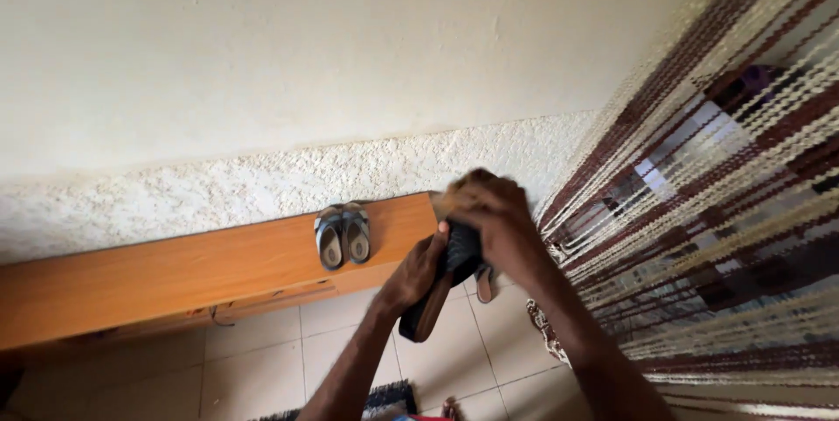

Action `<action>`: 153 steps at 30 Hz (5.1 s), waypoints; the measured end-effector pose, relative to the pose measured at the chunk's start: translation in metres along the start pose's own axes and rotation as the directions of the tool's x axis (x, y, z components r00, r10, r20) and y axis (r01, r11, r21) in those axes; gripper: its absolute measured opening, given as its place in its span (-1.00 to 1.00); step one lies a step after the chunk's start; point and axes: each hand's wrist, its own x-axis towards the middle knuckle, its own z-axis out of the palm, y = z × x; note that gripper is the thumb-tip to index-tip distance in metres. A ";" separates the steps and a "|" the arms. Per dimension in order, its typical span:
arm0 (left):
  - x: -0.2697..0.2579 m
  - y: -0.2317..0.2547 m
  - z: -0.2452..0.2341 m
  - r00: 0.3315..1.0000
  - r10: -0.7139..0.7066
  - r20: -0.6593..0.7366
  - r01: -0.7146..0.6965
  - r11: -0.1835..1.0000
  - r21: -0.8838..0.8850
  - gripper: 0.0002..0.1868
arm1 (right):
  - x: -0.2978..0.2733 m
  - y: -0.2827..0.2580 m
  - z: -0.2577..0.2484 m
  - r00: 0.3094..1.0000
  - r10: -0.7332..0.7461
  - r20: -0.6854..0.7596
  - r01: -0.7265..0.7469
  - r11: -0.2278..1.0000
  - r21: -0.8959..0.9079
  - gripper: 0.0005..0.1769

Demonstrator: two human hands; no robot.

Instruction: The recorder is cleaning and polishing a pair of black shoes with a cloth.

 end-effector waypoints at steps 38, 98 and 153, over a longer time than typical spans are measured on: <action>0.043 -0.060 -0.006 0.989 -0.054 -0.140 -0.118 0.299 -0.947 -0.02 | -0.132 -0.021 0.127 0.910 0.414 0.034 -0.337 0.688 0.643 -0.24; 0.069 -0.527 -0.387 0.886 -0.378 -0.267 0.239 0.868 -0.435 -0.22 | -0.019 -0.014 0.814 0.409 0.327 0.852 -0.904 0.018 0.427 -0.27; 0.191 -0.592 -0.385 0.851 -0.454 -0.262 -0.252 0.084 -0.964 0.18 | 0.168 0.035 0.868 0.870 0.182 0.459 -0.232 0.971 0.055 -0.38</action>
